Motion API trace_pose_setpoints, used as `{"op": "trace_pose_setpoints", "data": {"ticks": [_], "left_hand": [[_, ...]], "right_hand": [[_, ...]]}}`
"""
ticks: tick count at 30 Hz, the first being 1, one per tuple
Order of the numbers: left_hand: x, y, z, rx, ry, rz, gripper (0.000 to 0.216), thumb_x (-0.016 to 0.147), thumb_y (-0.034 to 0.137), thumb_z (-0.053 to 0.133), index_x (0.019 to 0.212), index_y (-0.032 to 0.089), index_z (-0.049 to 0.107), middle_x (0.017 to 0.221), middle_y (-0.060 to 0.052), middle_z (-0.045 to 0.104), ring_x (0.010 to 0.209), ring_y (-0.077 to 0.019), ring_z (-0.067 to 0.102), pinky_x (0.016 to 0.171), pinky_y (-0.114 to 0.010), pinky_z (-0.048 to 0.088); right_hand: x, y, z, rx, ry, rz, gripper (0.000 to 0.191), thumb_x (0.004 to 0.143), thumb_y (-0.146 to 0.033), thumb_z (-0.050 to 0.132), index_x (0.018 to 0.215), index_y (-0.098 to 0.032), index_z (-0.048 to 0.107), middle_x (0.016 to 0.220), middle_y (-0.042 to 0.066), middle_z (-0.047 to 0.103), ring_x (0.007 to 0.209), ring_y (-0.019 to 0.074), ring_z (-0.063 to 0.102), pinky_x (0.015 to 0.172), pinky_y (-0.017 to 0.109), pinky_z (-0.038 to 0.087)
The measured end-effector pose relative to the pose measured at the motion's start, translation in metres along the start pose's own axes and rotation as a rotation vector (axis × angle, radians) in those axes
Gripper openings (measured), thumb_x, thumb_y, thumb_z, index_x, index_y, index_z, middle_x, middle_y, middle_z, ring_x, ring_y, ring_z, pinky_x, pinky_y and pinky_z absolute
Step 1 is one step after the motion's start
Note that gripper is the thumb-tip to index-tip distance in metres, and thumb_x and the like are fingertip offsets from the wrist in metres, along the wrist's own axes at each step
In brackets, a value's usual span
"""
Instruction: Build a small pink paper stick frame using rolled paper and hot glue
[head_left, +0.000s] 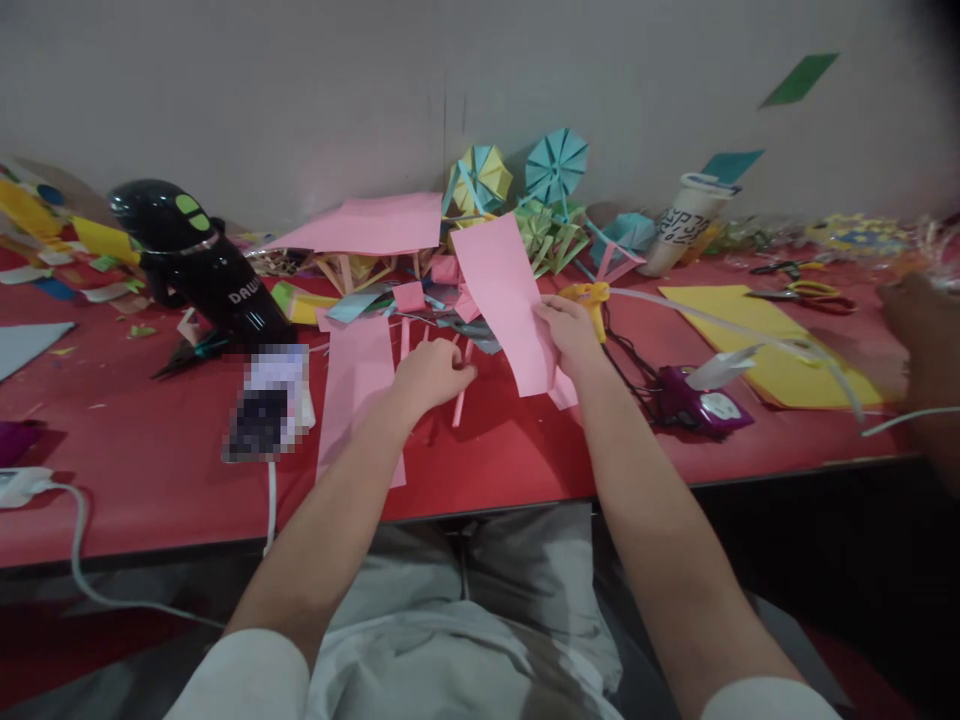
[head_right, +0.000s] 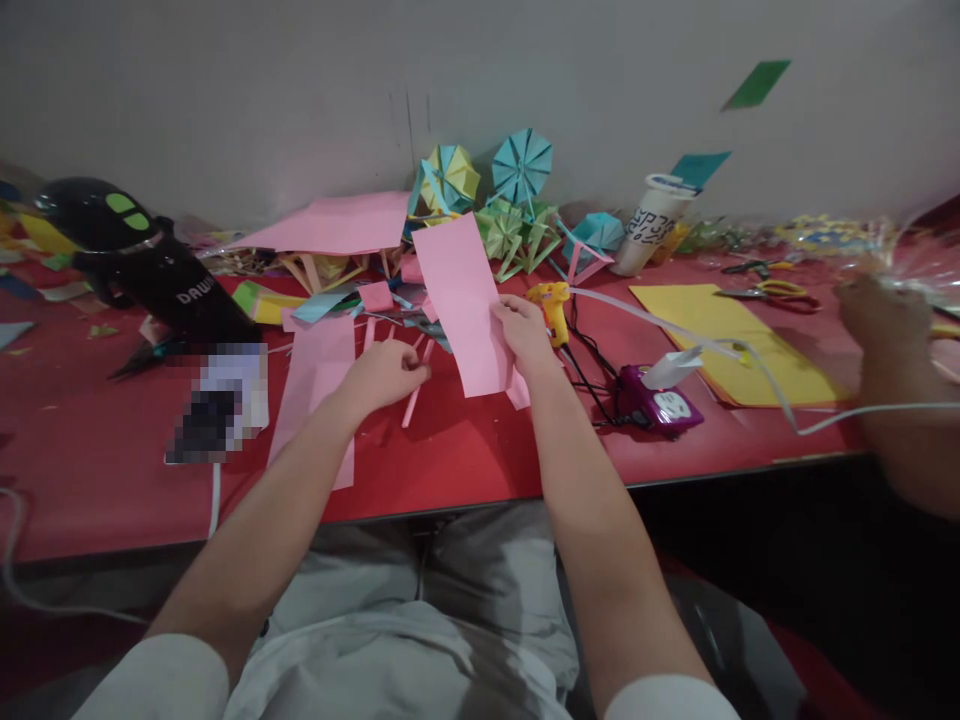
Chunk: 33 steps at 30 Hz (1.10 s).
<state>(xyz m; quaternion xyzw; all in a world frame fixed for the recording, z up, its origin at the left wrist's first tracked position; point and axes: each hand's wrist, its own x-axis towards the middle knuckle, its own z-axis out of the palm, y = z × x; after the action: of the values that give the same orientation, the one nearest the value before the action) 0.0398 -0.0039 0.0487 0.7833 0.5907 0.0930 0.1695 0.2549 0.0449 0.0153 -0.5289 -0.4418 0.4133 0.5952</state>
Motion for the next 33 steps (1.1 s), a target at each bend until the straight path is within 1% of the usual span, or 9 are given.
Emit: {"op": "trace_pose_setpoints", "data": {"ticks": [7, 10, 13, 16, 20, 24, 26, 29, 33], "left_hand": [[0.015, -0.018, 0.007, 0.108, 0.181, -0.080, 0.021, 0.090, 0.034, 0.056, 0.102, 0.019, 0.063, 0.107, -0.016, 0.069, 0.097, -0.0316, 0.068, 0.078, -0.042, 0.052], [0.016, -0.021, 0.007, 0.094, 0.164, -0.076, 0.021, 0.086, 0.034, 0.061, 0.101, 0.019, 0.062, 0.106, -0.016, 0.069, 0.096, -0.0321, 0.068, 0.077, -0.042, 0.052], [0.017, -0.025, 0.004, 0.107, 0.153, -0.066, 0.017, 0.084, 0.023, 0.059, 0.100, 0.020, 0.063, 0.106, -0.014, 0.070, 0.098, -0.0304, 0.067, 0.079, -0.040, 0.051], [0.017, -0.035, -0.001, 0.100, 0.235, -0.078, 0.021, 0.083, 0.012, 0.052, 0.097, 0.021, 0.065, 0.106, -0.010, 0.071, 0.101, -0.0269, 0.066, 0.084, -0.038, 0.049], [0.019, -0.047, -0.009, -0.062, 0.393, -0.135, 0.009, 0.086, 0.024, 0.057, 0.090, 0.021, 0.065, 0.100, -0.007, 0.071, 0.098, -0.0244, 0.066, 0.085, -0.036, 0.050], [0.022, -0.051, -0.027, -0.446, 0.645, -0.093, 0.018, 0.093, 0.030, 0.049, 0.092, 0.019, 0.064, 0.102, -0.008, 0.071, 0.098, -0.0207, 0.066, 0.088, -0.033, 0.051], [0.019, -0.050, -0.040, -0.662, 0.559, -0.078, 0.031, 0.098, 0.042, 0.043, 0.100, 0.020, 0.064, 0.105, -0.009, 0.072, 0.097, -0.0207, 0.067, 0.084, -0.033, 0.054], [0.002, -0.045, -0.056, -0.764, 0.290, -0.001, 0.044, 0.094, 0.054, 0.049, 0.111, 0.017, 0.064, 0.107, -0.013, 0.072, 0.099, -0.0242, 0.069, 0.083, -0.036, 0.055], [-0.034, -0.033, -0.058, -0.543, 0.175, 0.162, 0.045, 0.083, 0.052, 0.066, 0.113, 0.018, 0.066, 0.117, -0.010, 0.071, 0.109, -0.0250, 0.065, 0.094, -0.038, 0.051]], "right_hand": [[0.003, 0.003, -0.003, -0.055, -0.012, -0.032, 0.020, 0.068, -0.038, 0.064, 0.079, -0.022, 0.062, 0.078, 0.001, 0.065, 0.079, 0.0183, 0.061, 0.078, 0.035, 0.050], [0.005, 0.005, -0.005, -0.089, -0.006, -0.045, 0.023, 0.069, -0.043, 0.065, 0.080, -0.022, 0.062, 0.080, 0.002, 0.065, 0.081, 0.0193, 0.062, 0.079, 0.037, 0.051], [0.008, 0.008, -0.006, -0.093, -0.011, -0.053, 0.025, 0.071, -0.044, 0.065, 0.083, -0.022, 0.064, 0.082, 0.003, 0.066, 0.082, 0.0195, 0.063, 0.080, 0.038, 0.052], [0.009, 0.006, -0.006, -0.103, -0.011, -0.071, 0.028, 0.073, -0.046, 0.066, 0.088, -0.022, 0.067, 0.085, 0.004, 0.069, 0.086, 0.0212, 0.064, 0.080, 0.039, 0.053], [-0.004, -0.010, -0.011, -0.062, -0.076, -0.058, 0.031, 0.072, -0.045, 0.070, 0.091, -0.020, 0.069, 0.087, 0.005, 0.071, 0.083, 0.0202, 0.065, 0.074, 0.034, 0.053], [-0.028, -0.038, -0.024, -0.094, -0.384, 0.036, 0.033, 0.071, -0.047, 0.075, 0.087, -0.019, 0.071, 0.080, 0.002, 0.070, 0.067, 0.0144, 0.061, 0.061, 0.026, 0.048], [-0.033, -0.050, -0.030, -0.235, -0.668, 0.116, 0.034, 0.067, -0.047, 0.079, 0.082, -0.017, 0.073, 0.073, 0.002, 0.070, 0.062, 0.0136, 0.059, 0.058, 0.025, 0.046], [-0.032, -0.063, -0.031, -0.496, -1.035, 0.167, 0.031, 0.065, -0.042, 0.081, 0.078, -0.014, 0.077, 0.071, 0.005, 0.072, 0.063, 0.0151, 0.061, 0.059, 0.026, 0.046], [-0.034, -0.066, -0.017, -0.633, -1.123, 0.066, 0.020, 0.064, -0.034, 0.081, 0.076, -0.018, 0.079, 0.070, 0.002, 0.073, 0.061, 0.0137, 0.061, 0.061, 0.025, 0.046]]}}
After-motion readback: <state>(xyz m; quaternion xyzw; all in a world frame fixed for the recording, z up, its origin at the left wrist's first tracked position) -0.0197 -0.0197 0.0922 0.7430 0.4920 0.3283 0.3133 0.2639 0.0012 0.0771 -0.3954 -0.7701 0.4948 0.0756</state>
